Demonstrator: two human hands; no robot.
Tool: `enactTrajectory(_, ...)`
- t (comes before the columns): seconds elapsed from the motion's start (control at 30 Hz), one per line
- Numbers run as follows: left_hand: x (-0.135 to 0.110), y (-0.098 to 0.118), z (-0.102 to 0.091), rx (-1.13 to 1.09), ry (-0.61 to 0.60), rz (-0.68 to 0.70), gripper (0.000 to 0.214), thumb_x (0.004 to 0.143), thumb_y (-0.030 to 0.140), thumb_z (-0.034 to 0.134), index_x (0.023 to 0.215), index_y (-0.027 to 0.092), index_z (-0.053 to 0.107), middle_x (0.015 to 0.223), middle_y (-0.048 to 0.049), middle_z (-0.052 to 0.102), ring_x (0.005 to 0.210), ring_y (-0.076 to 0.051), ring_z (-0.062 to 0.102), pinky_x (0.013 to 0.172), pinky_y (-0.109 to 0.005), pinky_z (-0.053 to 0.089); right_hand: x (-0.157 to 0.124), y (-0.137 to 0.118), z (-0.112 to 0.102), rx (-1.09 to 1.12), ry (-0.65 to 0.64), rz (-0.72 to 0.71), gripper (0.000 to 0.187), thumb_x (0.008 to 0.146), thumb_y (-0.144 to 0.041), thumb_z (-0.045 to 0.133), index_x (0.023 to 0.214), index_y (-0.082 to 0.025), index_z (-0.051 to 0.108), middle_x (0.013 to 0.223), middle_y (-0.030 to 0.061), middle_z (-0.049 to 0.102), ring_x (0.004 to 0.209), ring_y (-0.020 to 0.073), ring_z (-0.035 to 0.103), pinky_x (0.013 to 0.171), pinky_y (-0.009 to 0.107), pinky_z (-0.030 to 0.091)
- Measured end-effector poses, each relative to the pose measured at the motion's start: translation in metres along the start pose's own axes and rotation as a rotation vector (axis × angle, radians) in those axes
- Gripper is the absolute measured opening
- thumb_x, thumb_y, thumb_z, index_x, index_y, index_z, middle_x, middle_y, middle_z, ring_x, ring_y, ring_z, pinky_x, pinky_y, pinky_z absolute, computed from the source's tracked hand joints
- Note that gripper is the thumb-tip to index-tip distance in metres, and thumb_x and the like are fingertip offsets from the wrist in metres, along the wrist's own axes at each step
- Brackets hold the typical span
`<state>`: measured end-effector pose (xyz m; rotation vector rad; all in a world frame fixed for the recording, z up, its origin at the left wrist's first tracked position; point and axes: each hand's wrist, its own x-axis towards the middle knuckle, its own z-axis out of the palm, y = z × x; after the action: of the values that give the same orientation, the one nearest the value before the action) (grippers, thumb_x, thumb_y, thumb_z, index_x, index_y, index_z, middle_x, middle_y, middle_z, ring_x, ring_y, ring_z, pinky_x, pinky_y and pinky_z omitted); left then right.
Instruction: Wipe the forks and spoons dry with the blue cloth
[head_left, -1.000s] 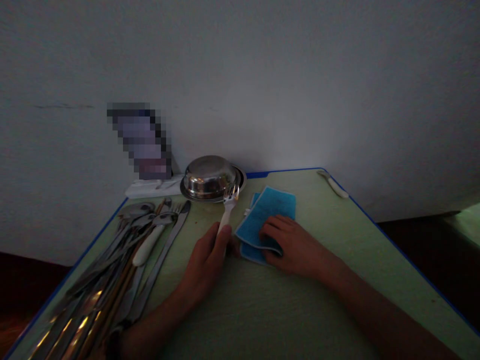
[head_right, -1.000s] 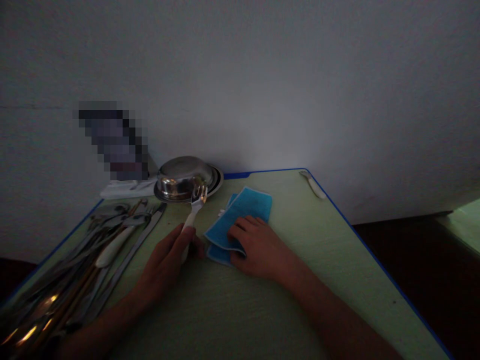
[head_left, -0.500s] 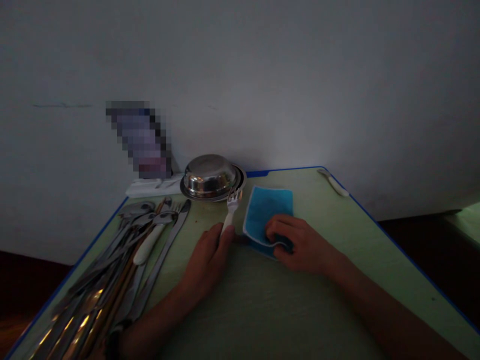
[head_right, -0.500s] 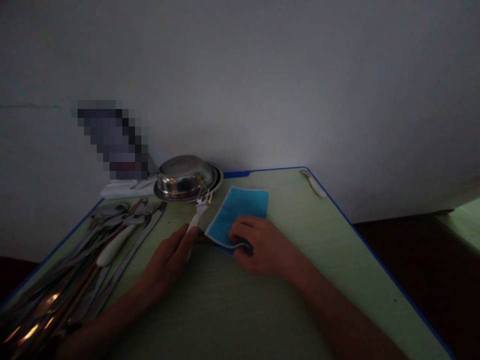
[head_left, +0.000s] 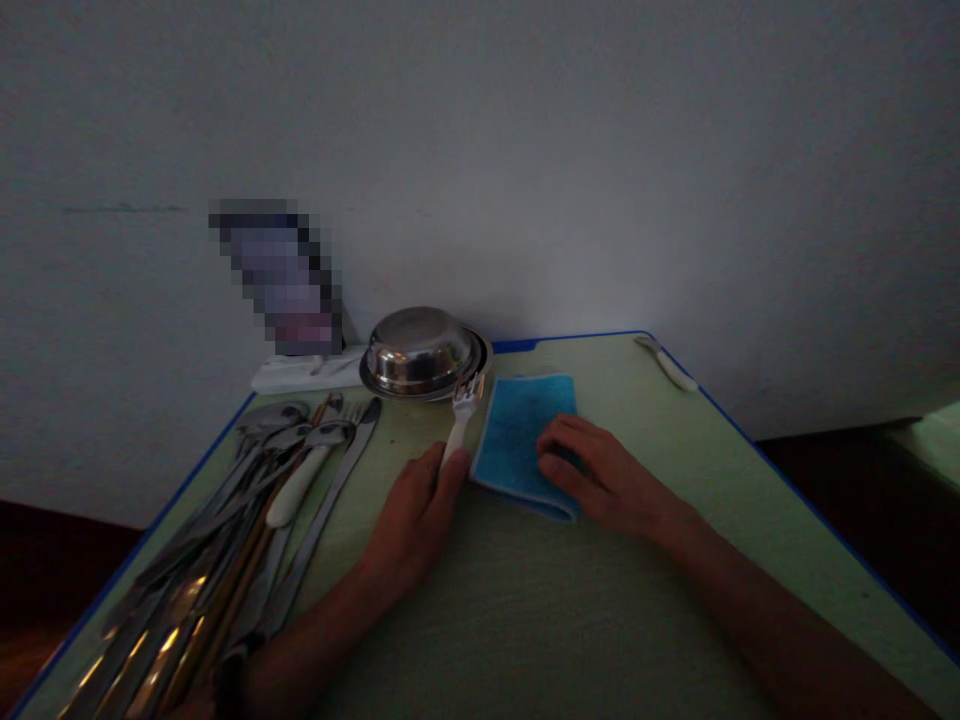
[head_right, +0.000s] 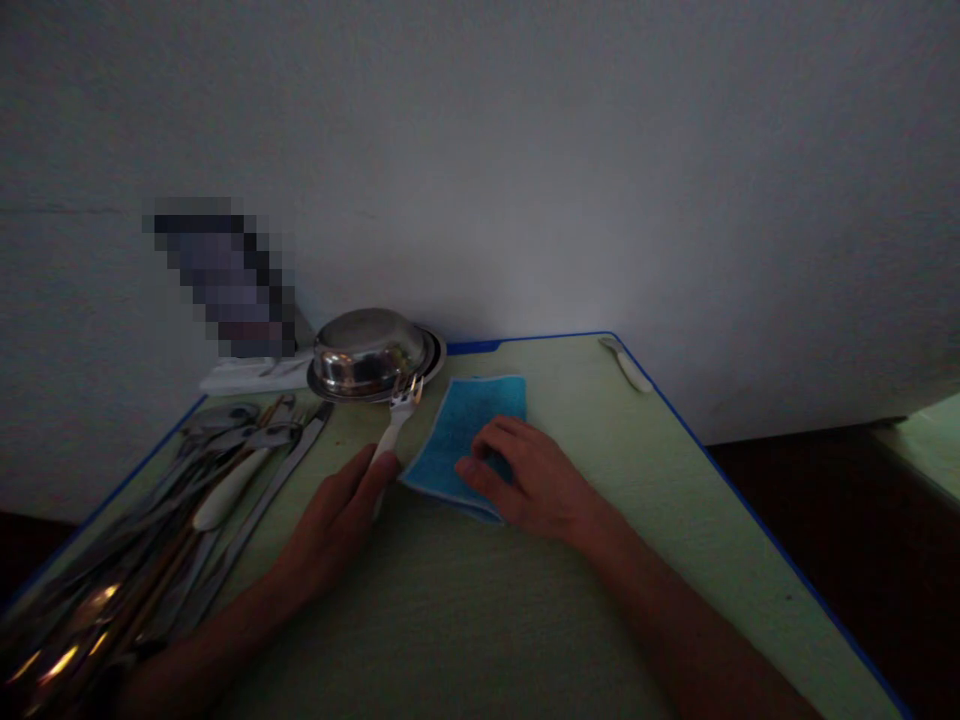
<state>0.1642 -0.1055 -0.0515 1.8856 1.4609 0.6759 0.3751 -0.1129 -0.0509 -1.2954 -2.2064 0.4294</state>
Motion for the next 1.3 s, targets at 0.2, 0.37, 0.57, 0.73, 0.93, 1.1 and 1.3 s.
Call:
enactTrajectory(0.2, 0.0, -0.006, 0.003, 0.023, 0.006, -0.013, 0.038, 0.09, 0.045, 0.027, 0.074, 0.02, 0.052, 0.069, -0.0013, 0.061, 0.068, -0.021, 0.058, 0.063, -0.03, 0.041, 0.011, 0.046, 0.012, -0.188, 0.238, 0.198, 0.045, 0.086, -0.036, 0.04, 0.129, -0.022, 0.039, 0.129, 0.011, 0.047, 0.111, 0.0281, 0.044, 0.091, 0.049, 0.034)
enactTrajectory(0.37, -0.001, -0.007, 0.003, 0.039, -0.005, 0.01, 0.038, 0.089, 0.046, 0.028, 0.072, 0.02, 0.051, 0.067, -0.0012, 0.059, 0.069, -0.021, 0.057, 0.062, -0.03, 0.041, 0.012, 0.064, 0.013, -0.14, 0.336, 0.299, 0.041, 0.08, -0.032, 0.048, 0.119, -0.018, 0.049, 0.097, 0.0103, 0.058, 0.091, 0.0242, 0.052, 0.082, 0.042, 0.041)
enactTrajectory(0.57, 0.001, -0.004, 0.002, 0.077, -0.011, -0.022, 0.038, 0.089, 0.045, 0.028, 0.076, 0.02, 0.053, 0.071, -0.0028, 0.062, 0.072, -0.022, 0.058, 0.063, -0.03, 0.041, 0.011, 0.074, 0.005, -0.075, 0.463, 0.382, 0.016, 0.079, -0.026, 0.045, 0.085, -0.016, 0.057, 0.082, 0.0068, 0.058, 0.076, 0.019, 0.054, 0.073, 0.034, 0.043)
enactTrajectory(0.73, 0.0, -0.002, 0.001, 0.078, -0.015, -0.015, 0.037, 0.089, 0.046, 0.027, 0.075, 0.02, 0.05, 0.068, -0.0017, 0.06, 0.069, -0.021, 0.057, 0.06, -0.029, 0.04, 0.009, 0.077, 0.004, -0.218, 0.378, 0.424, 0.031, 0.083, -0.036, 0.041, 0.095, -0.014, 0.059, 0.093, 0.0123, 0.057, 0.083, 0.0217, 0.055, 0.079, 0.038, 0.042)
enactTrajectory(0.93, 0.0, -0.001, 0.001, 0.039, -0.014, -0.012, 0.038, 0.089, 0.047, 0.027, 0.069, 0.02, 0.046, 0.063, 0.0002, 0.055, 0.063, -0.019, 0.054, 0.058, -0.028, 0.038, 0.007, 0.059, -0.003, -0.268, 0.08, 0.475, 0.048, 0.073, -0.057, 0.052, 0.095, -0.016, 0.058, 0.085, 0.0116, 0.063, 0.077, 0.025, 0.058, 0.067, 0.035, 0.042)
enactTrajectory(1.1, 0.0, -0.004, 0.001, -0.02, -0.026, 0.029, 0.039, 0.09, 0.044, 0.027, 0.068, 0.019, 0.048, 0.063, 0.001, 0.054, 0.062, -0.017, 0.052, 0.058, -0.026, 0.038, 0.005, 0.056, -0.01, -0.08, 0.201, 0.483, 0.034, 0.08, -0.049, 0.046, 0.071, -0.018, 0.055, 0.064, 0.0028, 0.057, 0.06, 0.0162, 0.053, 0.056, 0.029, 0.039)
enactTrajectory(1.3, -0.004, -0.003, 0.0, -0.054, -0.21, 0.099, 0.038, 0.09, 0.042, 0.029, 0.065, 0.018, 0.046, 0.054, 0.0037, 0.047, 0.051, -0.013, 0.048, 0.051, -0.023, 0.036, 0.008, 0.05, -0.01, 0.512, 0.864, 0.479, 0.035, 0.083, -0.049, 0.041, 0.107, -0.024, 0.046, 0.103, 0.0054, 0.056, 0.073, 0.0167, 0.058, 0.052, 0.03, 0.047)
